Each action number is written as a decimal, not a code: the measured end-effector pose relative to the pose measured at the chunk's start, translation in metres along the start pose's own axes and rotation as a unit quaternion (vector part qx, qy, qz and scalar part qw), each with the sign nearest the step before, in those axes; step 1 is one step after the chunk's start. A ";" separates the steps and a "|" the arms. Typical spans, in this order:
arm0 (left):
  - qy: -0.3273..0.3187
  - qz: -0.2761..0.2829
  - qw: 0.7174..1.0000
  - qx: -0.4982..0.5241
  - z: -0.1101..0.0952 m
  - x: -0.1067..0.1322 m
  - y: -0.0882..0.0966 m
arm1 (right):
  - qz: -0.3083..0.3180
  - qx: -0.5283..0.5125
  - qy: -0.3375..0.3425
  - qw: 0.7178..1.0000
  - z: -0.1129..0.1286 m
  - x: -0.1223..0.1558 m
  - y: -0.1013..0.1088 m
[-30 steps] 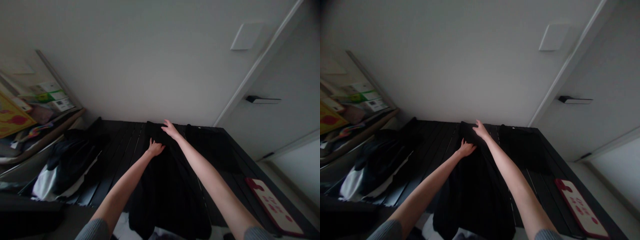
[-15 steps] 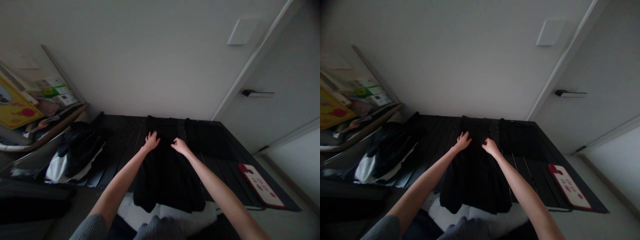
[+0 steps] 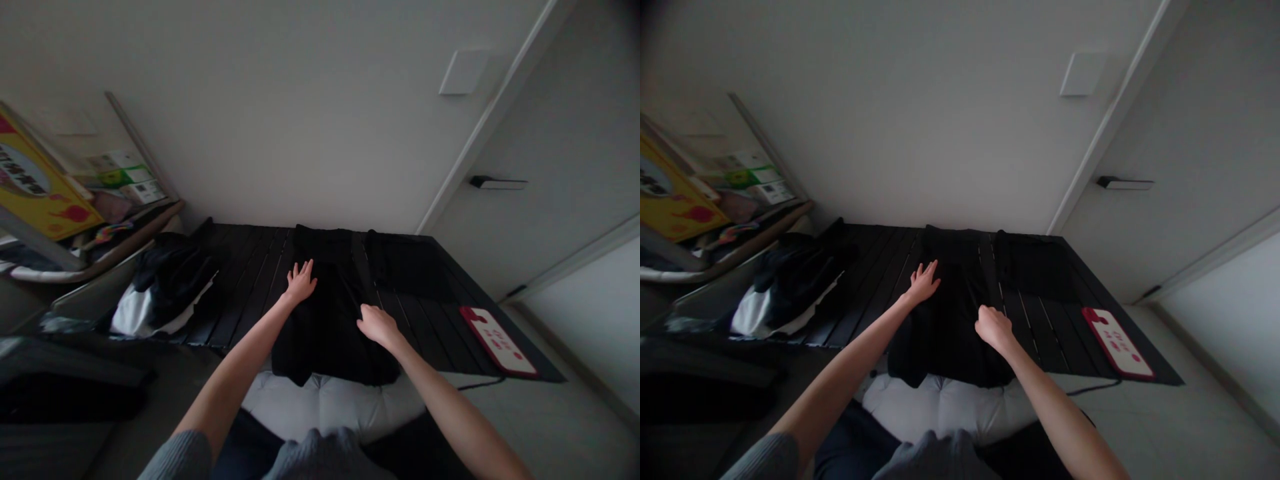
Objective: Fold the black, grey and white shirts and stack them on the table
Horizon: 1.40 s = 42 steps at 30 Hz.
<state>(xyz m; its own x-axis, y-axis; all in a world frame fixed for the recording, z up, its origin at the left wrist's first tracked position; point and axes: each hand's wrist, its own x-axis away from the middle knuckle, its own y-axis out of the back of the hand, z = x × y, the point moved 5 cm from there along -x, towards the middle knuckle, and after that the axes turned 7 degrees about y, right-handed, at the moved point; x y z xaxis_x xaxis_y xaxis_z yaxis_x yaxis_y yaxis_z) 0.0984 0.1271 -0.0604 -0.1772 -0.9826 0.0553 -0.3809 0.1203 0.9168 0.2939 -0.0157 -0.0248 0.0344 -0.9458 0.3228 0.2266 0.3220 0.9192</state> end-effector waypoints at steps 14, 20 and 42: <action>-0.037 -0.007 0.995 -0.090 0.019 0.055 -0.003 | -0.027 -0.048 0.194 0.979 0.087 0.046 -0.034; -0.091 -0.021 0.990 -0.105 0.039 0.104 0.001 | -0.030 -0.103 0.306 0.946 0.070 0.050 -0.033; -0.277 0.158 0.924 -0.212 0.061 0.181 0.040 | -0.016 0.101 0.466 0.879 0.032 0.047 -0.051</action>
<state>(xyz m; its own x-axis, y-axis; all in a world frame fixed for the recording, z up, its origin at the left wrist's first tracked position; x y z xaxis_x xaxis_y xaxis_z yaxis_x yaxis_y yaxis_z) -0.0043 -0.0373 -0.0381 -0.7012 -0.6700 0.2438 0.1392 0.2068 0.9684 0.2525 -0.0749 -0.0489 0.8345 -0.5480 0.0583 0.0672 0.2062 0.9762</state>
